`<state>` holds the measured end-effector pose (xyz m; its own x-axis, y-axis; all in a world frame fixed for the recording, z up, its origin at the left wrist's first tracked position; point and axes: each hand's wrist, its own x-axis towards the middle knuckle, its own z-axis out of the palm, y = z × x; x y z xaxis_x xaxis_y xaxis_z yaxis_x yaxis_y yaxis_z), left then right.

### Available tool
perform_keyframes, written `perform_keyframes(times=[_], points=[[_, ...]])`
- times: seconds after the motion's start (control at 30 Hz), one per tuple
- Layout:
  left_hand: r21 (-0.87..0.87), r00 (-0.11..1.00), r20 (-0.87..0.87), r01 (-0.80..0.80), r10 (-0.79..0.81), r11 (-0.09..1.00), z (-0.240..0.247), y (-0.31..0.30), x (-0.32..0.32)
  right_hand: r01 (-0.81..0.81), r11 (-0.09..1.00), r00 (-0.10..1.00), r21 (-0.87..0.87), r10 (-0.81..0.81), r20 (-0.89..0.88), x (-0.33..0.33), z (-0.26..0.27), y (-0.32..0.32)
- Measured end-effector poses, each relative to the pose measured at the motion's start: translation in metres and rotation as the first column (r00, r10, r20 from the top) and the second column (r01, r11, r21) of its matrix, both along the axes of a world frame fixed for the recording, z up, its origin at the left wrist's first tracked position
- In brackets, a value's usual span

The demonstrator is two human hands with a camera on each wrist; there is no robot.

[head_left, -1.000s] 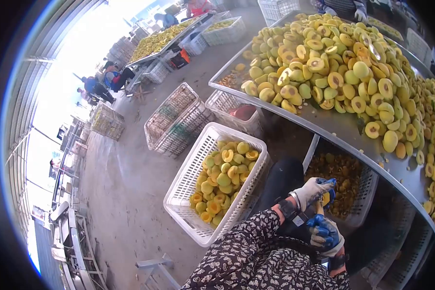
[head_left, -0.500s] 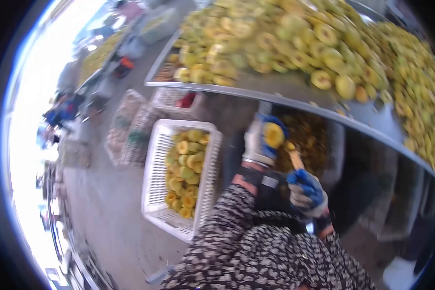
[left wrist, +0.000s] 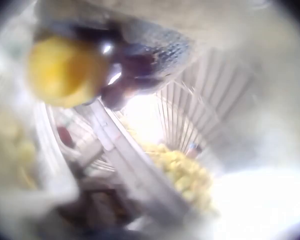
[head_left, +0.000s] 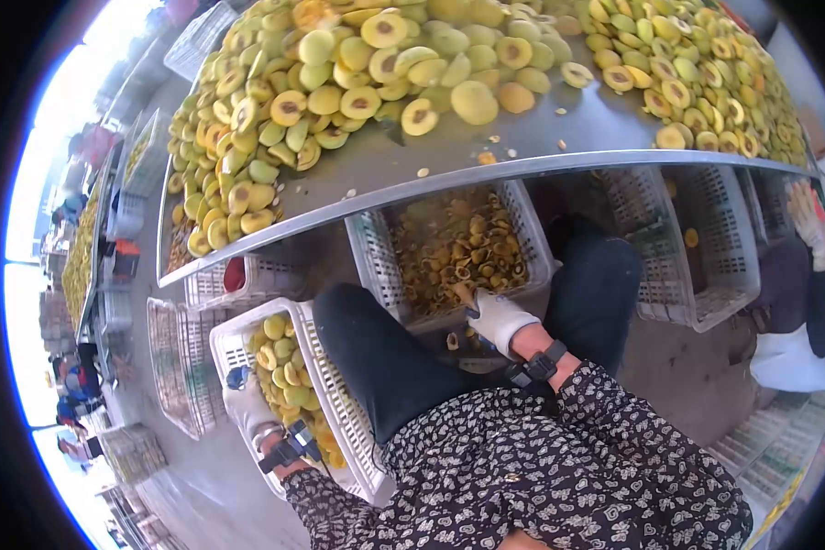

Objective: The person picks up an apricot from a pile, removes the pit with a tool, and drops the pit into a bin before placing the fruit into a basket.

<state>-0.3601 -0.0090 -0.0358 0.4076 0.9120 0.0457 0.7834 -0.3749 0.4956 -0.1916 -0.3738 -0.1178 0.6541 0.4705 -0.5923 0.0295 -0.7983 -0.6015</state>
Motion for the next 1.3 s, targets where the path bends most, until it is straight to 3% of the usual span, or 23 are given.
perform_keyframes(times=[0.07,0.1,0.13,0.17,0.2,0.27,0.3,0.33,0.4,0.5,0.6,0.7,0.77,0.8,0.87,0.93,0.97,1.03,1.1,1.17,1.23,1.3], points=[[0.007,0.978,0.186,0.099,-0.099,0.995,0.002,0.000,0.027,-0.034,0.999,0.999,0.034,0.034,0.004,0.003,0.015,-0.003],[0.041,0.940,0.231,0.249,-0.251,0.968,0.010,-0.012,0.056,-0.020,0.999,0.999,0.042,0.022,-0.046,0.003,0.018,-0.004],[-0.051,0.858,0.411,0.358,-0.307,0.932,0.016,-0.031,0.093,-0.006,0.999,0.995,0.049,0.011,-0.098,0.004,0.021,-0.006],[-0.163,0.705,0.637,0.518,-0.312,0.840,0.015,-0.051,0.132,0.002,0.999,0.995,0.052,0.003,-0.096,0.004,0.023,-0.009],[-0.112,0.723,0.525,0.582,-0.450,0.805,0.023,-0.072,0.171,0.058,0.994,0.993,0.089,-0.048,-0.111,0.003,0.024,-0.013],[0.013,0.613,0.402,0.739,-0.680,0.674,0.022,-0.111,0.245,0.123,0.983,0.986,0.134,-0.105,-0.130,0.004,0.021,-0.015],[0.049,0.617,0.220,0.767,-0.756,0.640,0.029,-0.135,0.275,0.205,0.970,0.966,0.134,-0.178,-0.189,0.004,0.014,-0.016],[0.076,0.600,0.029,0.796,-0.799,0.600,0.035,-0.154,0.302,0.286,0.950,0.936,0.126,-0.249,-0.248,0.003,0.010,-0.016],[0.149,0.536,-0.183,0.844,-0.824,0.516,0.010,-0.164,0.351,0.324,0.935,0.928,0.147,-0.283,-0.243,0.003,0.008,-0.018],[0.081,0.470,-0.288,0.880,-0.834,0.468,0.000,-0.185,0.378,0.362,0.919,0.917,0.157,-0.320,-0.237,0.007,0.008,-0.018],[0.023,0.315,-0.365,0.944,-0.876,0.330,0.008,-0.194,0.382,0.325,0.934,0.932,0.147,-0.290,-0.215,0.006,-0.001,-0.015],[0.163,0.285,-0.442,0.958,-0.851,0.236,-0.003,-0.189,0.374,0.268,0.936,0.963,0.231,-0.256,-0.081,0.002,-0.022,-0.014],[0.026,0.295,-0.466,0.947,-0.834,0.320,0.010,-0.188,0.362,0.319,0.918,0.948,0.238,-0.307,-0.087,0.000,-0.033,-0.016],[-0.018,0.304,-0.428,0.938,-0.851,0.345,0.021,-0.186,0.349,0.365,0.903,0.930,0.226,-0.342,-0.138,0.000,-0.036,-0.014],[-0.111,0.381,-0.396,0.883,-0.835,0.456,0.023,-0.175,0.337,0.518,0.829,0.843,0.210,-0.454,-0.288,0.005,0.013,-0.010],[-0.019,0.517,-0.129,0.852,-0.846,0.524,0.022,-0.161,0.314,0.638,0.668,0.763,0.383,-0.479,-0.434,0.000,-0.009,-0.015],[-0.069,0.574,0.072,0.818,-0.815,0.570,0.026,-0.157,0.300,0.695,0.562,0.715,0.448,-0.473,-0.514,0.000,0.002,-0.013],[-0.178,0.559,0.483,0.816,-0.674,0.550,0.028,-0.158,0.269,0.762,0.351,0.646,0.545,-0.469,-0.602,0.000,0.034,-0.007],[-0.273,0.493,0.757,0.835,-0.429,0.478,0.023,-0.172,0.232,0.770,0.248,0.634,0.588,-0.399,-0.662,0.005,0.052,0.000],[-0.359,0.472,0.855,0.837,-0.216,0.412,0.012,-0.192,0.201,0.769,0.224,0.633,0.598,-0.398,-0.664,0.004,0.060,0.015],[-0.450,0.508,0.858,0.816,-0.079,0.363,-0.005,-0.211,0.177,0.853,0.105,0.517,0.511,-0.293,-0.804,0.003,0.063,0.029],[-0.513,0.545,0.838,0.793,-0.007,0.329,-0.024,-0.214,0.159,0.832,0.155,0.551,0.533,-0.352,-0.757,0.002,0.065,0.029]])
